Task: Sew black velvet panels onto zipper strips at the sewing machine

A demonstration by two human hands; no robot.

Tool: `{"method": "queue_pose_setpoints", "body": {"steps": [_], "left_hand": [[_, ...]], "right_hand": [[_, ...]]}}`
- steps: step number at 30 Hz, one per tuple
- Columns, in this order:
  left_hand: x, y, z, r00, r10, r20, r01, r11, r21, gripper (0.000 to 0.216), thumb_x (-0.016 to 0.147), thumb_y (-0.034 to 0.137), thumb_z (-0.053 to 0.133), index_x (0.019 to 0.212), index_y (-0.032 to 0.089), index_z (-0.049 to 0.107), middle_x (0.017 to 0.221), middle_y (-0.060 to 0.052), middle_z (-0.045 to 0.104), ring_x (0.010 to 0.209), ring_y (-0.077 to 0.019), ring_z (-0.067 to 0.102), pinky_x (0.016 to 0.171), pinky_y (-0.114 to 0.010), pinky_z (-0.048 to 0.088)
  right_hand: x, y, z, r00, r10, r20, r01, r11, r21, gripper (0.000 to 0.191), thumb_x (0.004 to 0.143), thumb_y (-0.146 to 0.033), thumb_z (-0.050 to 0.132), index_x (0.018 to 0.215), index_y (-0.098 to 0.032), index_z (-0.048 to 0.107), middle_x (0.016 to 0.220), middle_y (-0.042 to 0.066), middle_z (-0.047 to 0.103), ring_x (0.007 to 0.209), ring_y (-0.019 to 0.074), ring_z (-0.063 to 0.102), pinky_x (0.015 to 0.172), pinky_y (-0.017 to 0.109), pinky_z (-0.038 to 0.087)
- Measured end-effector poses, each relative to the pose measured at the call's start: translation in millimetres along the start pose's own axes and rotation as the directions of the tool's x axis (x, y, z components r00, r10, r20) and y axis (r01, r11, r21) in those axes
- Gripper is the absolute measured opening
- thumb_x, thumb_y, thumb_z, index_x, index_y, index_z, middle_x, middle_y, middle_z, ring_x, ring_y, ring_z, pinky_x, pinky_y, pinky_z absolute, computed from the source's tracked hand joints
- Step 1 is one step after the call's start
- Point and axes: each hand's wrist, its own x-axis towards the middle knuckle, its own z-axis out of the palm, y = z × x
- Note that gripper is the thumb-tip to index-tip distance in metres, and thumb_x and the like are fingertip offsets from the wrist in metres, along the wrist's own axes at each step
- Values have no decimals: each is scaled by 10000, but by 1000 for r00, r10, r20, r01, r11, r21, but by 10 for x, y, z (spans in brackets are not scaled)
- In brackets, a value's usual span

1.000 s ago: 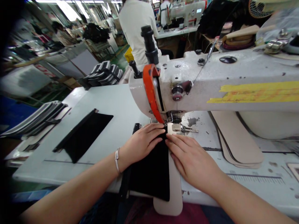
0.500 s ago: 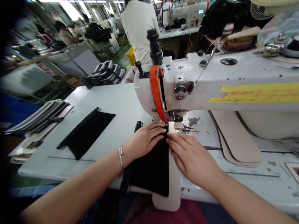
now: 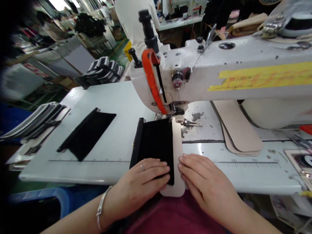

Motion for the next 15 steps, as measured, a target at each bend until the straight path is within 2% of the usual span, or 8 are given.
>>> {"method": "queue_pose_setpoints", "body": {"steps": [7, 11, 15], "left_hand": [[-18, 8, 20, 997, 78, -9, -77, 994, 78, 189, 1005, 136, 567, 1150, 130, 687, 1208, -33, 739, 1162, -201, 655, 1075, -360, 544], [-65, 35, 38, 997, 67, -25, -65, 994, 84, 195, 1012, 145, 550, 1155, 135, 683, 1229, -36, 731, 1181, -207, 650, 1056, -365, 557], [-52, 55, 40, 1000, 23, -19, -22, 998, 62, 180, 1007, 159, 558, 1137, 131, 678, 1205, -37, 734, 1167, -190, 653, 1072, -343, 539]], "right_hand": [[10, 44, 6, 999, -21, 26, 20, 1000, 8, 315, 1002, -174, 550, 1306, -198, 630, 1372, 79, 639, 1293, 226, 569, 1102, 467, 514], [-3, 20, 10, 999, -27, 37, 28, 999, -25, 331, 1005, -181, 538, 1325, -199, 620, 1374, 82, 636, 1283, 240, 572, 1083, 488, 522], [-17, -123, 12, 989, -126, 82, 131, 990, -51, 412, 1002, -122, 456, 1391, -186, 575, 1397, 69, 624, 1265, 224, 577, 1050, 450, 545]]}}
